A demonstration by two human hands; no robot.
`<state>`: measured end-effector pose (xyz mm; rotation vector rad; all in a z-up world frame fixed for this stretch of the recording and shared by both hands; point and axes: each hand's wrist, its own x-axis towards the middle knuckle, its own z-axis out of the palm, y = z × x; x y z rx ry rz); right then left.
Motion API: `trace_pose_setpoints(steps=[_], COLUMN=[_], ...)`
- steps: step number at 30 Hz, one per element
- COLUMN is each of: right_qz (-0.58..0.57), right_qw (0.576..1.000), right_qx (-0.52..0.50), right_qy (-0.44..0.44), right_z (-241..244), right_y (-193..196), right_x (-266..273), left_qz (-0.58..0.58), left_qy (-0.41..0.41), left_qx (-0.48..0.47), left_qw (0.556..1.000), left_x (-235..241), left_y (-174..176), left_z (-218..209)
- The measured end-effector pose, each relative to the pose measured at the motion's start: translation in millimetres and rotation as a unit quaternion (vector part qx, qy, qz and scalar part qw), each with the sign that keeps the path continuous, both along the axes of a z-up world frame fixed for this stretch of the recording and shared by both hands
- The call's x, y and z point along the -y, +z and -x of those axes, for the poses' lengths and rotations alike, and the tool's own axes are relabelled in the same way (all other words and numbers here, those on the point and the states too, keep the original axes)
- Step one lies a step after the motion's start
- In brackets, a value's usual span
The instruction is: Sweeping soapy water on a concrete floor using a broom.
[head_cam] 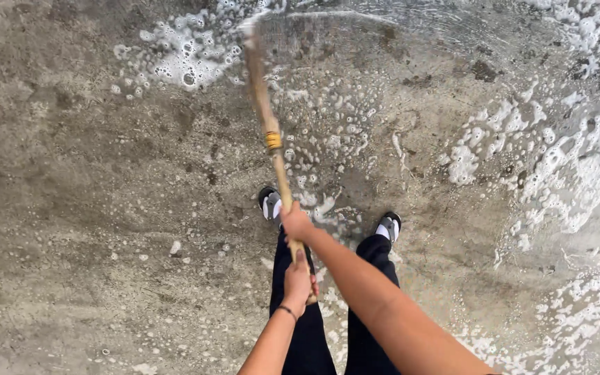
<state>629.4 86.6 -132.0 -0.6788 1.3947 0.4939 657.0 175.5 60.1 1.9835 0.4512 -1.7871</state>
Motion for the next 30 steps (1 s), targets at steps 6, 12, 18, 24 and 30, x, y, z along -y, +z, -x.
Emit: trace_pose_setpoints(steps=[6, 12, 18, 24, 30], right_qz=[0.068, 0.162, 0.155, 0.061, 0.118], right_qw=[0.969, 0.897, 0.939, 0.995, 0.938], right_qx=[-0.072, -0.310, -0.270, -0.001, -0.252], right_qy=[-0.227, -0.271, -0.149, -0.073, -0.206], right_z=[57, 175, 107, 120, 347], right_y=[-47, -33, -59, 63, -2], right_x=[-44, 50, 26, 58, 29], left_qz=[-0.012, 0.090, 0.064, -0.044, -0.089], left_qy=[-0.072, -0.434, -0.275, 0.013, -0.334], left_qx=[-0.022, -0.127, -0.027, 0.029, -0.088], left_qw=[0.997, 0.887, 0.959, 0.999, 0.934], left_x=[-29, 97, 53, 55, 92], left_y=[-65, -56, -38, 2, -26], left_z=[24, 52, 58, 153, 282])
